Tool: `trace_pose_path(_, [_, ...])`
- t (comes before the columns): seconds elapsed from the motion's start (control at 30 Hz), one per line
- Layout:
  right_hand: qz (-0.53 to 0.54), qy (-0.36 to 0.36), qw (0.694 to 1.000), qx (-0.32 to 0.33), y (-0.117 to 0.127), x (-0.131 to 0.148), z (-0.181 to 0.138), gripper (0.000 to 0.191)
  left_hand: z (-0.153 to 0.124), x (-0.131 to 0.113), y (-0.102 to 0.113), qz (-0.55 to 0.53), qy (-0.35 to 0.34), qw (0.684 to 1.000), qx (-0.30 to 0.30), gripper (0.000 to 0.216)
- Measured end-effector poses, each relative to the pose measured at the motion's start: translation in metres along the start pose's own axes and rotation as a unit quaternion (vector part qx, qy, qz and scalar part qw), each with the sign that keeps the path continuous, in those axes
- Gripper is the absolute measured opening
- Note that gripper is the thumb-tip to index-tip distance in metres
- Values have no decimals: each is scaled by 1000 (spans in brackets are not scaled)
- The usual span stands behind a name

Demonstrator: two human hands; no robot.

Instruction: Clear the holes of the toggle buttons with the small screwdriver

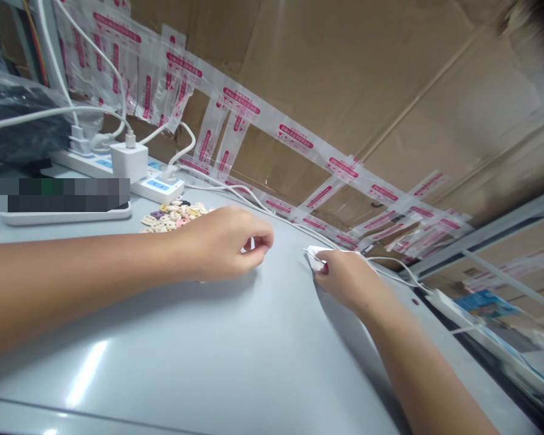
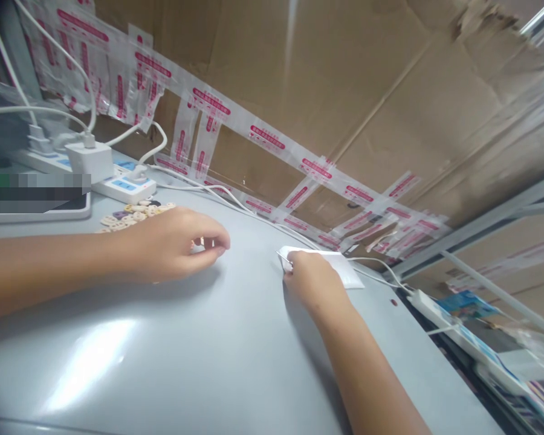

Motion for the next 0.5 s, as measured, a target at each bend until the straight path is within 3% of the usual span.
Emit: trace_pose_path(0.5, [71,-43,995,57,6,-8,2,10,-1,1,-1,3,11,1000,13,19])
Point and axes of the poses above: each hand's wrist, its own z-axis towards the middle knuckle, its own y-axis out of the back of the hand, x = y × z, the point moved 1 cm from there along z, towards the middle knuckle, and after that the axes turned 13 degrees about -x, right-handed, at the moved point
